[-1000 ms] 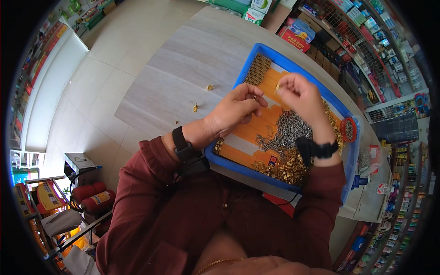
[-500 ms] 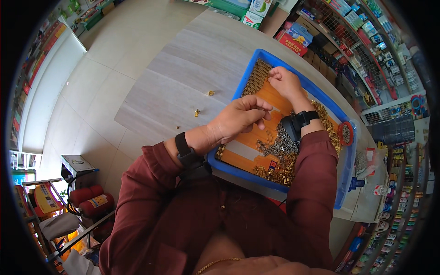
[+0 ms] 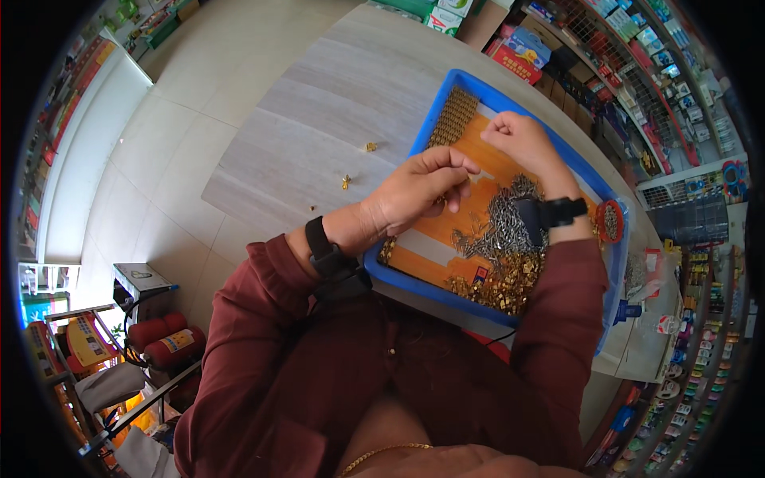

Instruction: Sorting and arranging small gold-colored metal components into a tray.

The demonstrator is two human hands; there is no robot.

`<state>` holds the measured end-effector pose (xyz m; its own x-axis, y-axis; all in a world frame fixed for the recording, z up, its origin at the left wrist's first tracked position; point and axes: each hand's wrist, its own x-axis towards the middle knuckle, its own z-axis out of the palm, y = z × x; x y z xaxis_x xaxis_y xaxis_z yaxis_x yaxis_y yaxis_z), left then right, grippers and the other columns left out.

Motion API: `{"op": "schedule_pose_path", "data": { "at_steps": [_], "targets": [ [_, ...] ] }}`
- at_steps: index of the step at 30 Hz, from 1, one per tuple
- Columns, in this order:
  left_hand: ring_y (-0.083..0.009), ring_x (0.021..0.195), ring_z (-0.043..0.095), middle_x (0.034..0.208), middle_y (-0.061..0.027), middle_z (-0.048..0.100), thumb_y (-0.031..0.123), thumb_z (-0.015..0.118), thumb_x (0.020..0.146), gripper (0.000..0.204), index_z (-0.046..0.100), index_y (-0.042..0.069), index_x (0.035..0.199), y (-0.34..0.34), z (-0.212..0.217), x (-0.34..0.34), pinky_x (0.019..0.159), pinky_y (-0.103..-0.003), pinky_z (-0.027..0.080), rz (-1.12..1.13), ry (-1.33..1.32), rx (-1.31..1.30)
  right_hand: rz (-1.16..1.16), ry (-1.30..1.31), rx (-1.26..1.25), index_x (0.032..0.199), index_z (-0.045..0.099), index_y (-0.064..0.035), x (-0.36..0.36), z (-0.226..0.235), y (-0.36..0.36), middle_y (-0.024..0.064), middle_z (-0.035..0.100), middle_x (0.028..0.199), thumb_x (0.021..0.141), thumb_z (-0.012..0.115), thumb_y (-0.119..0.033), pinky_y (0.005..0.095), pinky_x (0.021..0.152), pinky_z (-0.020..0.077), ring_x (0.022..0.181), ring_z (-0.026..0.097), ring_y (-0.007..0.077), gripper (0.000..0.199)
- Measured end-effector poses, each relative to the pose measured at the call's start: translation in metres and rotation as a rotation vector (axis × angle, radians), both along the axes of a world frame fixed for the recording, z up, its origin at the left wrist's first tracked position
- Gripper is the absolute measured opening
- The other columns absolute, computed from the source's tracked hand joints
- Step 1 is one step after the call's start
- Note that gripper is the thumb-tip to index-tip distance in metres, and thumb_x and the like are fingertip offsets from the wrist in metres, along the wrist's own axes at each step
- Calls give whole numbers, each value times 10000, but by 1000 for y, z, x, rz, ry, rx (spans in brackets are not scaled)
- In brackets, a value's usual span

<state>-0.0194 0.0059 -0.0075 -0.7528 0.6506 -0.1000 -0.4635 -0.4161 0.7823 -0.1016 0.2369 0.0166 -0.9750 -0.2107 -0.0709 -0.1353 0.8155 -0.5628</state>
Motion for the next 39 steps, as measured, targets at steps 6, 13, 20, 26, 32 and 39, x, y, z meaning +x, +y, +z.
{"op": "schedule_pose_path", "data": {
  "at_steps": [6, 13, 20, 26, 32, 39],
  "targets": [
    [-72, 647, 551, 856, -54, 599, 84, 535, 912, 158, 524, 62, 1068, 0, 0, 1, 433, -151, 341, 46, -14, -22, 193, -288, 341, 844, 671, -49, 84, 37, -32, 143, 660, 780, 688, 657, -295, 364, 694, 501, 754, 645, 290, 291],
    [-75, 642, 556, 885, -68, 619, 79, 545, 906, 138, 518, 56, 1039, 1, -3, 0, 432, -152, 352, 16, 39, -44, 164, -218, 353, 831, 676, -93, 94, 12, -35, 113, 666, 790, 686, 617, -264, 377, 706, 501, 781, 643, 294, 231],
    [-62, 669, 544, 884, -60, 609, 105, 576, 881, 155, 503, 59, 1010, 0, -1, 1, 457, -155, 347, 23, 41, -47, 234, -138, 288, 774, 614, -28, 95, 16, -37, 112, 629, 666, 689, 635, -218, 325, 598, 481, 638, 623, 239, 210],
    [-38, 666, 495, 820, -5, 534, 106, 582, 866, 131, 524, 75, 979, 2, -3, 2, 480, -150, 336, 83, 23, -56, 92, -48, -574, 875, 622, -25, 101, 23, -27, -50, 550, 705, 815, 604, -46, 176, 573, 420, 640, 495, 5, 66],
    [-35, 688, 500, 836, 9, 523, 112, 587, 872, 131, 532, 79, 986, 0, -1, 1, 489, -146, 342, 76, -1, -32, 78, 115, -647, 941, 632, -25, 106, 17, -42, -30, 620, 792, 845, 614, -40, 176, 627, 447, 698, 546, 16, 98],
    [-43, 689, 510, 852, 6, 539, 118, 588, 885, 126, 546, 74, 995, 1, -1, 1, 500, -149, 373, 81, -5, -51, 51, 141, -645, 930, 635, -30, 106, 13, -47, -7, 645, 817, 840, 658, -61, 188, 649, 472, 715, 574, 30, 98]
  ]
}}
